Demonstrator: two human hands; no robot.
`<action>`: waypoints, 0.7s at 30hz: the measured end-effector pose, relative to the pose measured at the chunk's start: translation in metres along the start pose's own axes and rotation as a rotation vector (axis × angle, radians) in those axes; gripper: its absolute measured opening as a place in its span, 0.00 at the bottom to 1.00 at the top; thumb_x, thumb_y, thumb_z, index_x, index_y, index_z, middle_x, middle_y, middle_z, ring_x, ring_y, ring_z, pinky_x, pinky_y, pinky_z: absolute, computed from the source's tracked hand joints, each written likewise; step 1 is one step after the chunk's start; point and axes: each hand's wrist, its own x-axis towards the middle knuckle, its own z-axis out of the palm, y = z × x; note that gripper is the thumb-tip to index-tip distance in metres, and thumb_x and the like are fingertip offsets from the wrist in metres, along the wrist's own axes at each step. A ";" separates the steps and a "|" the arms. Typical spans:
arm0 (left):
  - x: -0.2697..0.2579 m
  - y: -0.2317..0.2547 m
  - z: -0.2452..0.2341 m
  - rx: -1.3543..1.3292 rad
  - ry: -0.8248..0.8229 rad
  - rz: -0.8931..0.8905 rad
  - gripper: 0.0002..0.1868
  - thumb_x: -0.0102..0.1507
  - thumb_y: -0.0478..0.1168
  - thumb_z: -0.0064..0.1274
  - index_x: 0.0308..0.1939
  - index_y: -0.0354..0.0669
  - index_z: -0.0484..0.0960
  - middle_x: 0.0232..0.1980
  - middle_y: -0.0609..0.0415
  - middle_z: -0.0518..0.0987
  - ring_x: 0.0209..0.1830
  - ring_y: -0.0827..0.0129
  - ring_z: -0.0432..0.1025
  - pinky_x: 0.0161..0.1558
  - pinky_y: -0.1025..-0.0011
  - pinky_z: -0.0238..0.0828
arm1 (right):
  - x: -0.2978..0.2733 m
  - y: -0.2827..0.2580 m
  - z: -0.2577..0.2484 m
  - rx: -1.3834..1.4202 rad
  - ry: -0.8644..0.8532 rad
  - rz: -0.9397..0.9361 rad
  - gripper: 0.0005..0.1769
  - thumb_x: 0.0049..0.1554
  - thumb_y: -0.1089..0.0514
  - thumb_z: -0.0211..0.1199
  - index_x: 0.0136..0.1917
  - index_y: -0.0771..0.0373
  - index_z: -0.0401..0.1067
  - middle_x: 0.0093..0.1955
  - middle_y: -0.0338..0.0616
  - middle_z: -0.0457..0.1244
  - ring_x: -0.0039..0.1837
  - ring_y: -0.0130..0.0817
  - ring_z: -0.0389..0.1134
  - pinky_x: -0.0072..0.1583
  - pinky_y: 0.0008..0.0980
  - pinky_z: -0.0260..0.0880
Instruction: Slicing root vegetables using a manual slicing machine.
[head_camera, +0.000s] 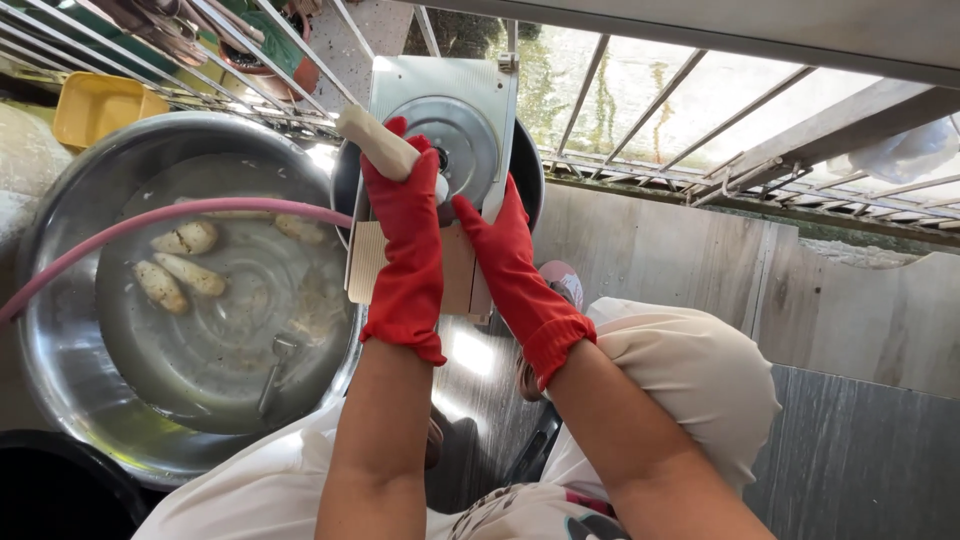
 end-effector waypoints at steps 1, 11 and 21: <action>0.005 0.013 -0.009 0.003 0.000 -0.002 0.38 0.55 0.37 0.70 0.66 0.44 0.68 0.53 0.47 0.81 0.58 0.56 0.76 0.66 0.57 0.67 | 0.003 0.016 0.000 0.000 -0.002 0.003 0.54 0.49 0.32 0.73 0.78 0.54 0.53 0.70 0.54 0.61 0.70 0.56 0.64 0.70 0.59 0.63; 0.019 0.030 -0.062 -0.810 0.140 -0.665 0.30 0.63 0.43 0.65 0.66 0.45 0.71 0.60 0.41 0.75 0.60 0.52 0.74 0.64 0.55 0.73 | 0.001 0.018 -0.017 0.003 0.111 -0.538 0.28 0.63 0.54 0.66 0.73 0.59 0.64 0.63 0.51 0.66 0.69 0.47 0.66 0.71 0.44 0.64; -0.015 0.073 -0.070 0.165 0.046 -0.266 0.42 0.62 0.54 0.66 0.71 0.45 0.60 0.64 0.43 0.72 0.66 0.54 0.70 0.67 0.59 0.68 | -0.007 0.026 0.001 -0.230 0.154 -0.514 0.43 0.59 0.47 0.67 0.80 0.59 0.53 0.81 0.64 0.46 0.81 0.68 0.44 0.76 0.66 0.44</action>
